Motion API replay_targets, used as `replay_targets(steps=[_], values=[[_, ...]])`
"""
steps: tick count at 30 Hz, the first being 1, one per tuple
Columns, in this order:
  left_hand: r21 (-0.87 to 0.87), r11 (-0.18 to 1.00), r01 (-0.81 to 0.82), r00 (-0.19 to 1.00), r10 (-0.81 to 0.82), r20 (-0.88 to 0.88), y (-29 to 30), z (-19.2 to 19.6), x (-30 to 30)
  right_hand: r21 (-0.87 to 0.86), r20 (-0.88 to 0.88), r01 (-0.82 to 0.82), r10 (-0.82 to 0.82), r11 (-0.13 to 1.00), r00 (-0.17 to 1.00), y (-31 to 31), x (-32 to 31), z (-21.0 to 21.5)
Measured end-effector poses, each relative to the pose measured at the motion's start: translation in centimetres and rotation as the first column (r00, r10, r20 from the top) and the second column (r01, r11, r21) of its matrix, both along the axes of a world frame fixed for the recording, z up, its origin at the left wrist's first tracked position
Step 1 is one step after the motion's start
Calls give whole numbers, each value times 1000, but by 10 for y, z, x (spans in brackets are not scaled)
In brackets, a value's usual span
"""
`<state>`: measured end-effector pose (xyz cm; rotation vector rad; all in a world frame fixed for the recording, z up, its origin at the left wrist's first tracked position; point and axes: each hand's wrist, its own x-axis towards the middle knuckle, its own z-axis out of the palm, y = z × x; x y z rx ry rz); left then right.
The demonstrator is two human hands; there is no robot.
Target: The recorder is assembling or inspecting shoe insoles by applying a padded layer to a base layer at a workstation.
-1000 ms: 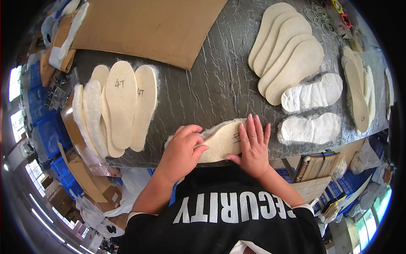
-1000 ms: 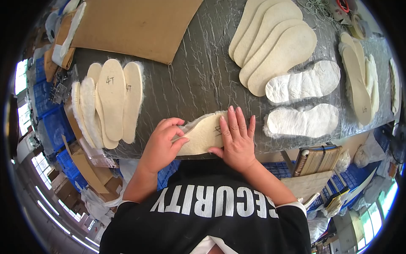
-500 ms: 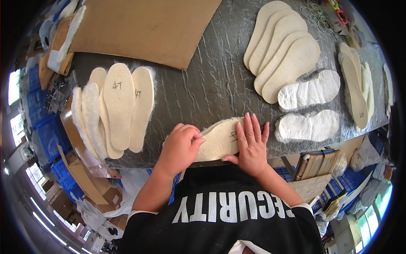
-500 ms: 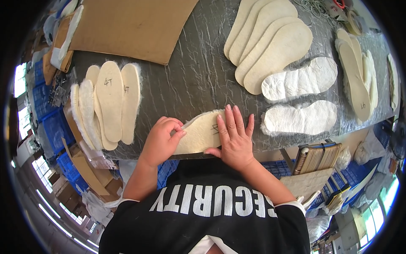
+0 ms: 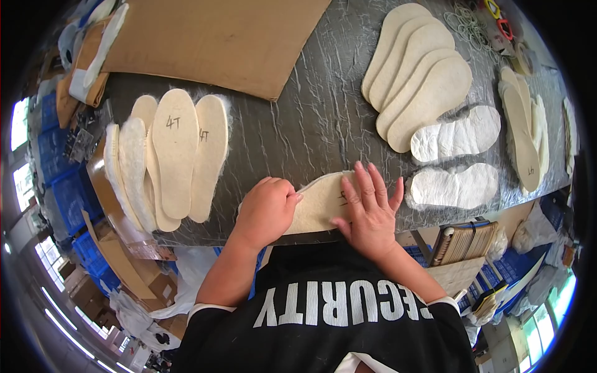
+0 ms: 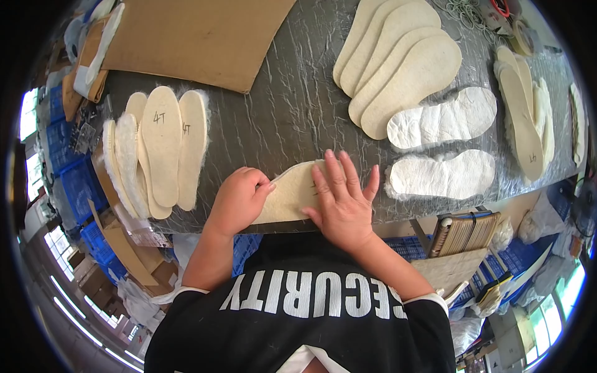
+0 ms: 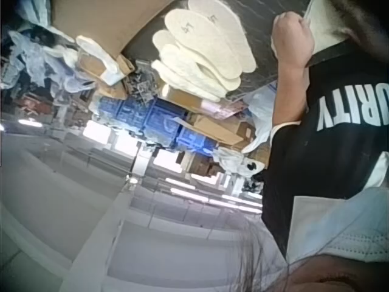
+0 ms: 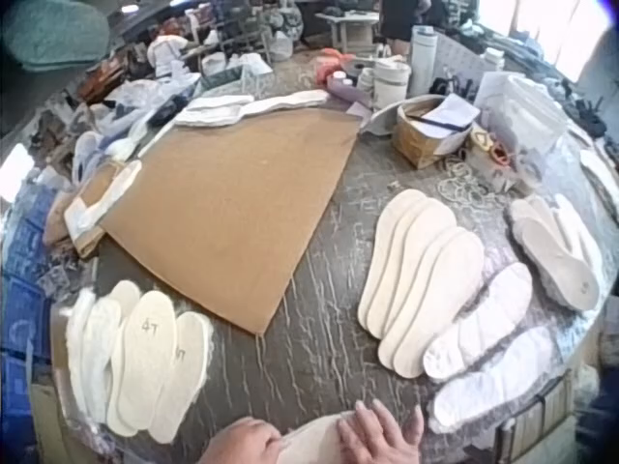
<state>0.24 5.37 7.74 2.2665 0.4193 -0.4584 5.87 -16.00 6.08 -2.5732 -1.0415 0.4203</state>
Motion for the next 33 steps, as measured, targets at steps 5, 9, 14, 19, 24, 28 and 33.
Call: replay_targets(steps=[5,9,14,19,24,28,33], values=[[37,998,45,998,-43,-53,-1,4,5,194,71,8,-22,981,997,27,16,-2],[42,998,42,999,-42,-12,-3,5,3,233,-9,-27,29,972,1000,40,32,-8],[-22,1000,22,988,-18,150,-3,7,3,250,-46,-63,77,966,996,44,36,-9],[-50,998,29,983,-19,183,-2,8,4,226,-67,-58,75,972,995,44,36,-9],[-41,999,28,987,-21,159,-2,5,3,227,-61,-66,82,972,995,45,36,-9],[-33,999,29,994,-25,106,-3,4,2,209,-47,-82,94,974,994,45,34,-11],[-47,999,26,997,-22,77,8,12,-5,191,-78,-48,64,980,995,39,29,-11]])
